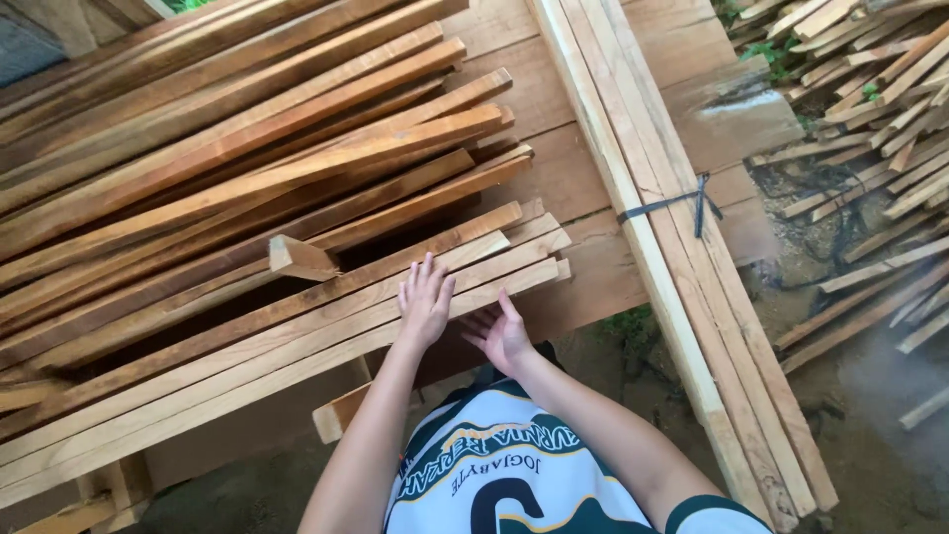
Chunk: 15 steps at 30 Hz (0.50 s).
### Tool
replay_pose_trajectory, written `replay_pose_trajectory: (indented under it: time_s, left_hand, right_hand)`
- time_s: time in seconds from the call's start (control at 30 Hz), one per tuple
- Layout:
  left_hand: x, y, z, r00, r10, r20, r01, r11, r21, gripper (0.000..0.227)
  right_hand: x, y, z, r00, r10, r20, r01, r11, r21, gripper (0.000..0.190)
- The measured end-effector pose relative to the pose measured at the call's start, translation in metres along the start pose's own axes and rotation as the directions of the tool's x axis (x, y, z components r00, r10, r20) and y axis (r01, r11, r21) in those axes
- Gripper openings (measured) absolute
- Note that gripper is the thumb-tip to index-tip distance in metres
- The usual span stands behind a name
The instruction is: Organizing and aligning thin wooden planks on a support structure in a workshop environment.
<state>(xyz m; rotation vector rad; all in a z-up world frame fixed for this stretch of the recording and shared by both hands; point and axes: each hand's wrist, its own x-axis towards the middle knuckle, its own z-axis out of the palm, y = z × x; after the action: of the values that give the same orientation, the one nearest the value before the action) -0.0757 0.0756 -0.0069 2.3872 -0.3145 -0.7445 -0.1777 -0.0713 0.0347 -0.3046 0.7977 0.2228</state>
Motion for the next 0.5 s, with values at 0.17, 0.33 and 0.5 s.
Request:
replay_pose_trajectory:
  time_s: [0.17,0.33,0.5]
  left_hand:
    - [-0.005,0.007,-0.006,1.000,-0.001,0.019,0.001,1.000,-0.013,0.060]
    - [-0.008,0.009,-0.011,1.000,0.002,0.019,-0.002,1.000,-0.006,0.060]
    - [-0.010,0.012,-0.015,0.999,0.003,0.037,-0.002,1.000,-0.022,0.058]
  right_hand:
    - [0.027,0.024,-0.016,1.000,0.018,0.005,-0.018,1.000,-0.016,0.113]
    - [0.028,0.029,-0.001,0.999,0.038,0.005,-0.038,0.999,-0.030,0.094]
    - [0.023,0.031,0.016,0.998,0.042,-0.055,-0.040,0.998,0.039,0.065]
